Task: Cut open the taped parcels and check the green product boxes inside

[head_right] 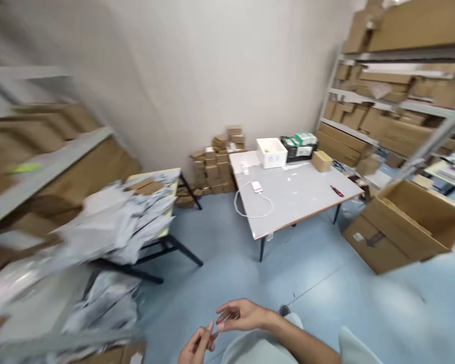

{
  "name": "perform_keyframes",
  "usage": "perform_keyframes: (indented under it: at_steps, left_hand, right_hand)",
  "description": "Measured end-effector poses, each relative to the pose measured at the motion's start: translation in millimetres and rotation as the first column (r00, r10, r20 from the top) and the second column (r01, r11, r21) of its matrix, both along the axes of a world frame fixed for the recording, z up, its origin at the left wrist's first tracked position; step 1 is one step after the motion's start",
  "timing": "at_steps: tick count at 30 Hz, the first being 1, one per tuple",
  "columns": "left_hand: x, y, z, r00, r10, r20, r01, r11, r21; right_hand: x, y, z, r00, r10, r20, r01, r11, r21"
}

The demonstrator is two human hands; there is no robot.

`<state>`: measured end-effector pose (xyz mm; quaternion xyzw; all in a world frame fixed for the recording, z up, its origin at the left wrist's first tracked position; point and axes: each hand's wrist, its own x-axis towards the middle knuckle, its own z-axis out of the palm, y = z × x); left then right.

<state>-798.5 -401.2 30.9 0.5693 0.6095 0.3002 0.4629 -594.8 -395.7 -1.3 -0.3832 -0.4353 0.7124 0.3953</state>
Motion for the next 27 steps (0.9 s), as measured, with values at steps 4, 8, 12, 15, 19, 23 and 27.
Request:
perform_keyframes:
  at_steps: [4,8,12,15,19,23,27]
  left_hand:
    - [158.6,41.0,27.1,0.980,-0.150,0.127,0.154,0.988,-0.020]
    - [281.7,66.5,49.6,0.913,-0.291,0.286,0.302,0.953,0.006]
    - [366.4,84.2,58.9,0.833,-0.448,0.325,0.467,0.884,0.022]
    - [414.0,104.8,54.3,0.779,-0.554,0.294,0.582,0.813,-0.008]
    - [478.3,143.9,46.3,0.634,-0.732,0.248,0.768,0.633,-0.094]
    - [555.4,178.4,47.0,0.499,-0.826,0.263,0.866,0.483,-0.126]
    - [637.5,200.3,49.1,0.304,-0.908,0.289,0.950,0.264,-0.170]
  right_hand:
    - [129.0,-5.5,24.2,0.989,-0.145,0.003,0.144,0.987,0.074]
    - [235.2,-3.0,36.1,0.924,-0.382,-0.032,0.383,0.919,0.093]
    - [308.9,-5.9,34.0,0.842,-0.536,-0.058,0.539,0.840,0.067]
    - [345.2,-8.8,25.8,0.773,-0.631,-0.063,0.633,0.773,0.039]
    - [386.1,-3.6,18.5,0.665,-0.744,-0.067,0.745,0.667,-0.014]
    - [432.2,7.2,26.3,0.517,-0.854,-0.059,0.849,0.521,-0.088]
    - [477.1,11.1,38.0,0.343,-0.933,-0.106,0.924,0.355,-0.140]
